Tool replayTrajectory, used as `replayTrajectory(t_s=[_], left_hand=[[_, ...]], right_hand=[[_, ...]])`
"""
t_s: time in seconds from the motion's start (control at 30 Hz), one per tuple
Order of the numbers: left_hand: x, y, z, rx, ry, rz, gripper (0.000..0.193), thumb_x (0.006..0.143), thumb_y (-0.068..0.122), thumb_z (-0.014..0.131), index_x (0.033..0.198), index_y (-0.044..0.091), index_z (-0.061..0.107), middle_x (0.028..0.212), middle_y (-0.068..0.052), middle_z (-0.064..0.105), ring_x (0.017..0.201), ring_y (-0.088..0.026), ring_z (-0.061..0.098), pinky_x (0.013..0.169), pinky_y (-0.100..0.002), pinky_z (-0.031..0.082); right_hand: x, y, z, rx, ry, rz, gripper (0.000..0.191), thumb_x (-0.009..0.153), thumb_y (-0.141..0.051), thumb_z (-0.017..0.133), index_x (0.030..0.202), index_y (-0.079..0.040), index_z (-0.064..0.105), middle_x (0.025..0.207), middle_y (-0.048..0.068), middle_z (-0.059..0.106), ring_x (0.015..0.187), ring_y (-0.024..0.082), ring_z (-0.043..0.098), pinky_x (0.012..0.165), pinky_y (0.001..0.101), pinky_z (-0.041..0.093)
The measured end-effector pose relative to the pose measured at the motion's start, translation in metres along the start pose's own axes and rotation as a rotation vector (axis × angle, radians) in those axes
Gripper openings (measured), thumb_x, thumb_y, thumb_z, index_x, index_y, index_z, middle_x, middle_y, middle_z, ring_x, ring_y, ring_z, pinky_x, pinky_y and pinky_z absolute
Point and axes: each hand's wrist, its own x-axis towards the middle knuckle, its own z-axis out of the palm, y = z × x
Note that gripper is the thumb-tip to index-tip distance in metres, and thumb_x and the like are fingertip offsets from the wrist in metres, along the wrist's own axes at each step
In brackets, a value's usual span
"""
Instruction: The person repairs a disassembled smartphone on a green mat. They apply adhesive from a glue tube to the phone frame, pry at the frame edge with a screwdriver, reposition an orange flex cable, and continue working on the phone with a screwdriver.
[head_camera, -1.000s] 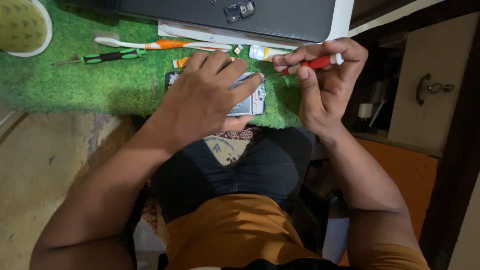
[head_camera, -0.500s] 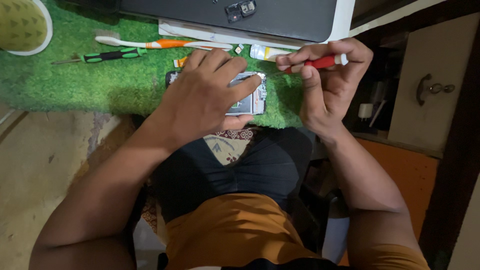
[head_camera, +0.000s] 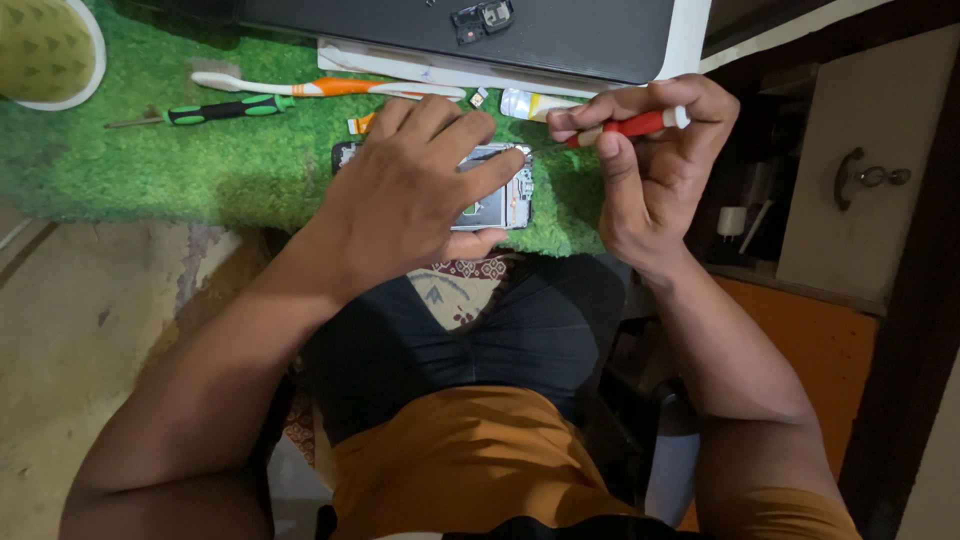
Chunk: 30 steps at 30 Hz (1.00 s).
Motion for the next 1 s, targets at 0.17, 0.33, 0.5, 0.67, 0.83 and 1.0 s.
replayTrajectory(t_s=[0.17, 0.33, 0.5, 0.67, 0.83, 1.0], left_hand=[[-0.0004, -0.0008, -0.001, -0.014, 0.005, 0.003, 0.068, 0.07, 0.048, 0.088, 0.126, 0.013, 0.071, 0.118, -0.008, 0.062, 0.108, -0.028, 0.057, 0.097, -0.045, 0.045], [0.0001, -0.0001, -0.0008, -0.015, -0.01, -0.006, 0.068, 0.071, 0.048, 0.088, 0.126, 0.013, 0.071, 0.118, -0.008, 0.062, 0.108, -0.028, 0.057, 0.097, -0.045, 0.045], [0.0004, -0.0001, -0.0006, -0.011, -0.016, -0.01, 0.067, 0.072, 0.048, 0.088, 0.127, 0.012, 0.071, 0.118, -0.008, 0.062, 0.108, -0.027, 0.057, 0.098, -0.045, 0.045], [0.0012, 0.0002, -0.0004, -0.002, -0.016, -0.01, 0.066, 0.073, 0.048, 0.087, 0.126, 0.013, 0.072, 0.117, -0.008, 0.062, 0.108, -0.027, 0.057, 0.099, -0.045, 0.045], [0.0007, 0.0004, -0.001, -0.005, -0.009, -0.008, 0.065, 0.072, 0.047, 0.087, 0.125, 0.012, 0.071, 0.117, -0.008, 0.062, 0.108, -0.027, 0.057, 0.098, -0.045, 0.045], [0.0011, 0.0008, -0.0003, 0.007, -0.01, -0.01, 0.066, 0.072, 0.048, 0.087, 0.125, 0.012, 0.071, 0.117, -0.008, 0.062, 0.108, -0.027, 0.057, 0.098, -0.045, 0.045]], right_hand=[[-0.001, -0.0004, 0.0013, 0.01, 0.009, 0.011, 0.039, 0.116, 0.002, 0.049, 0.142, -0.016, 0.027, 0.117, 0.017, 0.061, 0.107, 0.024, 0.07, 0.103, 0.0414, 0.061], [-0.0002, 0.0012, -0.0003, -0.002, 0.0, -0.002, 0.039, 0.116, 0.002, 0.05, 0.142, -0.016, 0.028, 0.116, 0.017, 0.062, 0.106, 0.024, 0.07, 0.1, 0.0409, 0.061], [-0.0006, 0.0019, -0.0004, 0.007, 0.009, 0.003, 0.038, 0.116, 0.001, 0.05, 0.142, -0.016, 0.028, 0.116, 0.017, 0.062, 0.106, 0.024, 0.07, 0.098, 0.0393, 0.059], [-0.0011, 0.0022, -0.0007, 0.014, 0.014, 0.006, 0.039, 0.116, 0.001, 0.05, 0.143, -0.016, 0.028, 0.117, 0.017, 0.062, 0.105, 0.023, 0.07, 0.098, 0.0389, 0.059], [-0.002, 0.0026, -0.0012, 0.03, 0.024, 0.029, 0.038, 0.116, 0.001, 0.05, 0.143, -0.015, 0.027, 0.117, 0.016, 0.062, 0.106, 0.023, 0.07, 0.102, 0.04, 0.061], [-0.0022, 0.0035, -0.0015, 0.027, 0.02, 0.024, 0.039, 0.116, 0.002, 0.05, 0.143, -0.015, 0.028, 0.118, 0.016, 0.062, 0.106, 0.023, 0.07, 0.102, 0.04, 0.06]])
